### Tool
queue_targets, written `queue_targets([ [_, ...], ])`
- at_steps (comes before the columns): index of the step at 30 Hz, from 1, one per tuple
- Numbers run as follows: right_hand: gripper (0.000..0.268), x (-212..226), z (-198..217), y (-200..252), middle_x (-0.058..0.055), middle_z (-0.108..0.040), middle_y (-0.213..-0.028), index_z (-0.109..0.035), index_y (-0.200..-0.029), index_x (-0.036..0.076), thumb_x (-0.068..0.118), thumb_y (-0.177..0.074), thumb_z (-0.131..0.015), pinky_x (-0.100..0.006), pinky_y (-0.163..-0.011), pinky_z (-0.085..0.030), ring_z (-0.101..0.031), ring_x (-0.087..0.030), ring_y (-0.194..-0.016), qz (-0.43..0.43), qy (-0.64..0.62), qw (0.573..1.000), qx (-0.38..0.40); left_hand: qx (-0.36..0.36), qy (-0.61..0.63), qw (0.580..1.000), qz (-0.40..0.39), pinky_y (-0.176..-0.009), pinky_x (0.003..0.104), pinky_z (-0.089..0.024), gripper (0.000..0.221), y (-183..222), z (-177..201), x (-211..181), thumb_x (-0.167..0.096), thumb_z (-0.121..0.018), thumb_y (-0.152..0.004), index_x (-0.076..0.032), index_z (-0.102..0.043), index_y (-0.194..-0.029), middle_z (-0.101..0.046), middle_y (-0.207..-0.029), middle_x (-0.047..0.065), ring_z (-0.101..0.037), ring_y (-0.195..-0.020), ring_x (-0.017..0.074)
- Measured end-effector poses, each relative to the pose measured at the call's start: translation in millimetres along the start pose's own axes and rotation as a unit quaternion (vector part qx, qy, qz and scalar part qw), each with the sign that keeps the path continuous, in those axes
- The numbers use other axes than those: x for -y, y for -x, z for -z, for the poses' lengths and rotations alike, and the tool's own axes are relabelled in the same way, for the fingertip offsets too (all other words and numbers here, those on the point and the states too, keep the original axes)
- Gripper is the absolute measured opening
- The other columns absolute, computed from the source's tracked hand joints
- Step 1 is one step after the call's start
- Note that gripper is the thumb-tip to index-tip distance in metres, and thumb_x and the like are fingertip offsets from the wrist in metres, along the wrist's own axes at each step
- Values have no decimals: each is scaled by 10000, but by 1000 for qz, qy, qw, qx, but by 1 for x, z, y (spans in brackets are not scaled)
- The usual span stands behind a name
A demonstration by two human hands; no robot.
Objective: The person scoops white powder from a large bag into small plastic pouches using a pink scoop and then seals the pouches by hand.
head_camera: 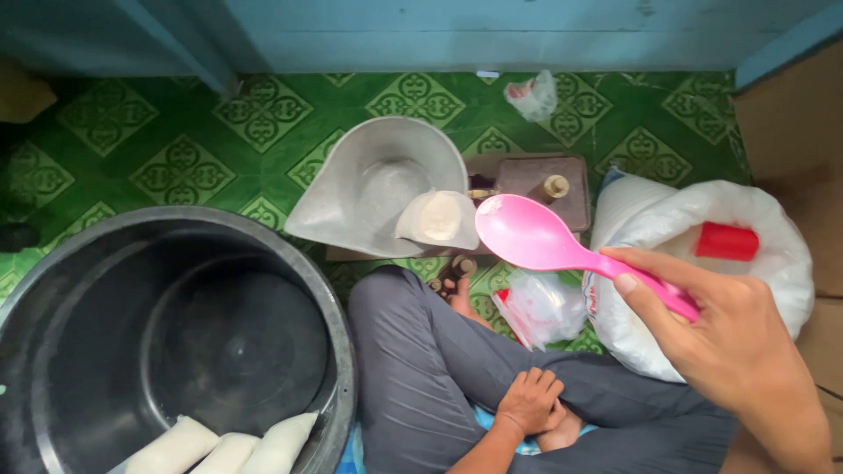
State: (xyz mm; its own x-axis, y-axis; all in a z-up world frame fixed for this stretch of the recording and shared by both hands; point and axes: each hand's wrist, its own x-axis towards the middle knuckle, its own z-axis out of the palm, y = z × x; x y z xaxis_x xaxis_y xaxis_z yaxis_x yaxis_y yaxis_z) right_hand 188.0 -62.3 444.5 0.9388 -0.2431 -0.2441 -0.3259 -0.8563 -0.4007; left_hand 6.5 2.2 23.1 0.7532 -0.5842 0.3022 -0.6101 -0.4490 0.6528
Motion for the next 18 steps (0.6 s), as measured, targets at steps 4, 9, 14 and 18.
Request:
queue_targets([
  [4, 316, -45, 1, 15, 59, -777, -885, -764, -1149, 229, 255, -843, -688, -247, -653, -457, -524, -59, -609, 23, -33, 998, -55, 15, -3, 1000, -6, -611, 433, -363, 202, -1, -1, -1, -200, -563, -749, -58, -559, -893, -479, -864, 135, -443, -758, 332],
  [9, 288, -89, 5, 32, 21, -768, -968, -761, -1144, 165, 191, -866, -690, -235, -669, -454, -581, -59, -709, -69, -121, 986, -95, -6, -49, 999, -14, -591, 425, -360, 179, -9, 6, -7, -242, -569, -718, -93, -540, -812, -492, -813, 115, -463, -736, 321],
  [14, 298, -181, -27, 37, -11, -713, -1136, -715, -1186, 112, 202, -915, -631, -228, -960, -428, -605, -70, -1067, -163, -192, 957, -140, 3, -72, 997, -30, -572, 414, -357, 157, -9, -2, -7, -247, -559, -723, -110, -527, -793, -472, -798, 95, -462, -708, 308],
  [18, 308, -280, -79, 43, -86, -731, -1003, -718, -1197, 166, 244, -940, -568, -362, -824, -452, -655, -198, -961, -244, -108, 947, -178, 26, -98, 994, -46, -569, 412, -372, 158, -11, -5, -6, -260, -559, -744, -117, -525, -801, -463, -784, 92, -469, -706, 305],
])
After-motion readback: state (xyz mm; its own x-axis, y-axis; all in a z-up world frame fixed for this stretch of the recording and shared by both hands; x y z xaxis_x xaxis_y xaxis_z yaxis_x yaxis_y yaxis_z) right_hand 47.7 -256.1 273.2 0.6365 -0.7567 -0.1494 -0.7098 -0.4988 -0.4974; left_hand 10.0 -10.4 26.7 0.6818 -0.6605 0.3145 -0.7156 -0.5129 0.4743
